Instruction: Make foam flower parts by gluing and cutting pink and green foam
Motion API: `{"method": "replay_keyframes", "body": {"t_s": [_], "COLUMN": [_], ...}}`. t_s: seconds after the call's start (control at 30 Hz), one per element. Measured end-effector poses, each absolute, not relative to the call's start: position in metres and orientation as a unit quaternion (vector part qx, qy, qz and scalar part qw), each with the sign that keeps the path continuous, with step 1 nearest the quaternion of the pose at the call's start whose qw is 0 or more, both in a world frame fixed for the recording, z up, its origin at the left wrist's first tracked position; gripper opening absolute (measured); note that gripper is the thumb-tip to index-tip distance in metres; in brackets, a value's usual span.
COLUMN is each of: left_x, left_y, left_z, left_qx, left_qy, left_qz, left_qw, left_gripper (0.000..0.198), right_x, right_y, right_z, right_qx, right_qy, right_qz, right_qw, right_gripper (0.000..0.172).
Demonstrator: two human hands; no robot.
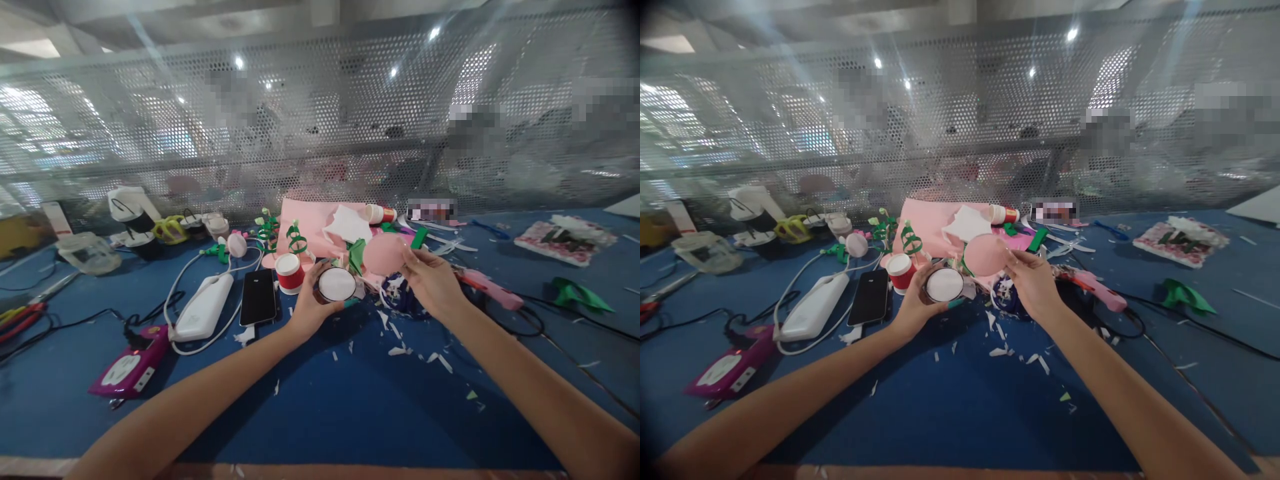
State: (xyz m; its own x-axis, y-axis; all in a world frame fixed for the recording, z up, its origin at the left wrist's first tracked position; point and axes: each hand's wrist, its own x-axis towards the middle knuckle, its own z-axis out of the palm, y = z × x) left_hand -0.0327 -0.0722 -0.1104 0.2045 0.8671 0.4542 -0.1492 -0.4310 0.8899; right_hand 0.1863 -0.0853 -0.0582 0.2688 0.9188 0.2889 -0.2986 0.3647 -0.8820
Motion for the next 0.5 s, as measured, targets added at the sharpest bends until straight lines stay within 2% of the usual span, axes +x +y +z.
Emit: {"method": "replay_keyframes", "body": {"t_s": [0.27,0.5], "left_x": [-0.0331,-0.0326], "left_y": [-0.0735,-0.0734], "left_z": [-0.1074,-0.1066], "left_qx": [0.646,0.644], "left_qy": [0.295,0.289], "left_qz": [0.544,0.554], "left_qw": [0.448,0.441], "left_gripper": [0.083,0.081], "right_x": [0.19,0.1953], "right_y": [-0.0938,-0.0893], "right_z": [-0.0556,-0.0517], "right_qx": [-0.448,-0.372], "right_qy": [-0.448,-0.441], "right_qz": [0.392,0.474], "right_qw": [0.667,0.665], "right_gripper": [0.038,0.026]}}
